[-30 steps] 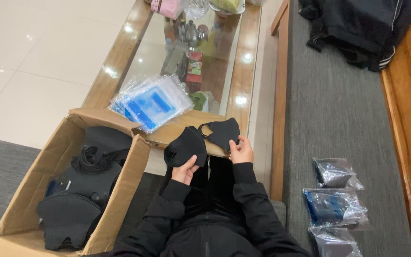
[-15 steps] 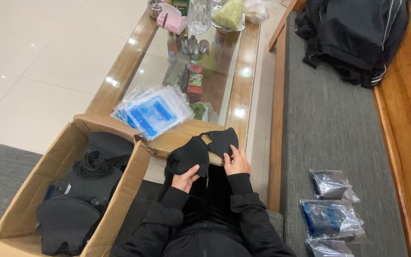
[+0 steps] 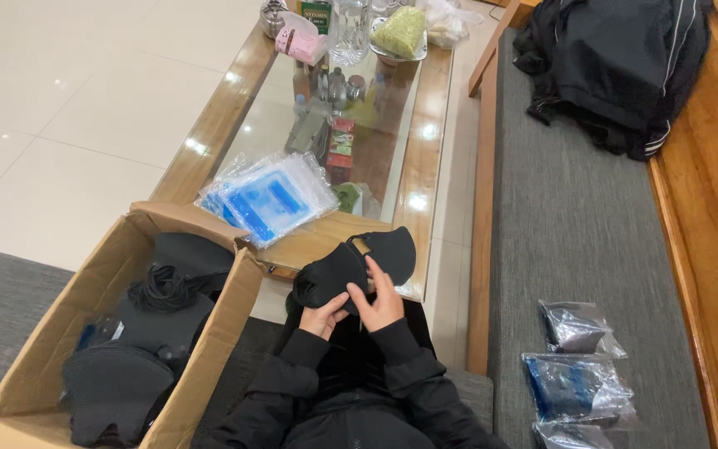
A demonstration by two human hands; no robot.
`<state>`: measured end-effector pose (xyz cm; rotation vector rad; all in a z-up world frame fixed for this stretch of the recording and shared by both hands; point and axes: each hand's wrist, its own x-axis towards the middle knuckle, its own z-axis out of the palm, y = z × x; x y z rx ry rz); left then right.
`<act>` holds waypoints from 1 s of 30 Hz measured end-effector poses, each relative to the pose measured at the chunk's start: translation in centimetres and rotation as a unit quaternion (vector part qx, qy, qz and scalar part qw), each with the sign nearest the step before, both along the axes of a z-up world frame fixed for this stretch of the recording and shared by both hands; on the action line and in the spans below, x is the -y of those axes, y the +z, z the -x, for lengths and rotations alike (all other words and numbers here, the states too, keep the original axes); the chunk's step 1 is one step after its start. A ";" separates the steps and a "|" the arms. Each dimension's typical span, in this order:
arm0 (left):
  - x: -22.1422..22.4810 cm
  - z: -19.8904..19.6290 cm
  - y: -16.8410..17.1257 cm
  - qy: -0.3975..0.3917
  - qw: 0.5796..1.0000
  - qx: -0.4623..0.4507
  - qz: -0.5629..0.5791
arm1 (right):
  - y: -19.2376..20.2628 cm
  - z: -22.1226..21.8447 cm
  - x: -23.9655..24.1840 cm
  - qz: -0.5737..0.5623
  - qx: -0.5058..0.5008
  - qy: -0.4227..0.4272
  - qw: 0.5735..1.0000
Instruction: Inspecting and unfolding black face masks from a cardboard box on a table
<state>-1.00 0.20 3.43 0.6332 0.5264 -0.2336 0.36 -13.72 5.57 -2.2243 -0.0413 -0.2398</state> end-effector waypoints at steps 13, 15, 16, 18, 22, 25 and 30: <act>0.3 -0.4 -4.0 -0.008 0.999 -0.028 -0.025 | -2.3 0.3 -0.1 0.051 0.041 0.041 0.997; 0.1 -0.7 -5.7 -0.010 0.999 -0.027 -0.033 | -2.3 0.4 -0.1 0.064 0.060 0.041 0.995; 0.0 -0.9 -6.6 -0.011 0.999 -0.026 -0.039 | -2.3 0.5 -0.1 0.079 0.078 0.040 0.993; 0.2 -1.1 -5.8 -0.006 0.999 -0.029 -0.039 | -1.7 0.8 -0.3 0.087 0.093 0.041 0.991; 0.1 -1.1 -5.4 0.001 0.999 -0.036 -0.032 | -0.8 1.0 -0.7 0.090 0.136 0.053 0.985; 0.2 -1.3 -6.5 0.010 0.999 -0.041 -0.030 | -1.1 1.0 -0.7 0.087 0.160 0.038 0.982; 0.2 -0.8 -6.8 -0.011 0.999 -0.033 -0.041 | -1.5 0.8 -0.3 0.056 0.158 0.019 0.986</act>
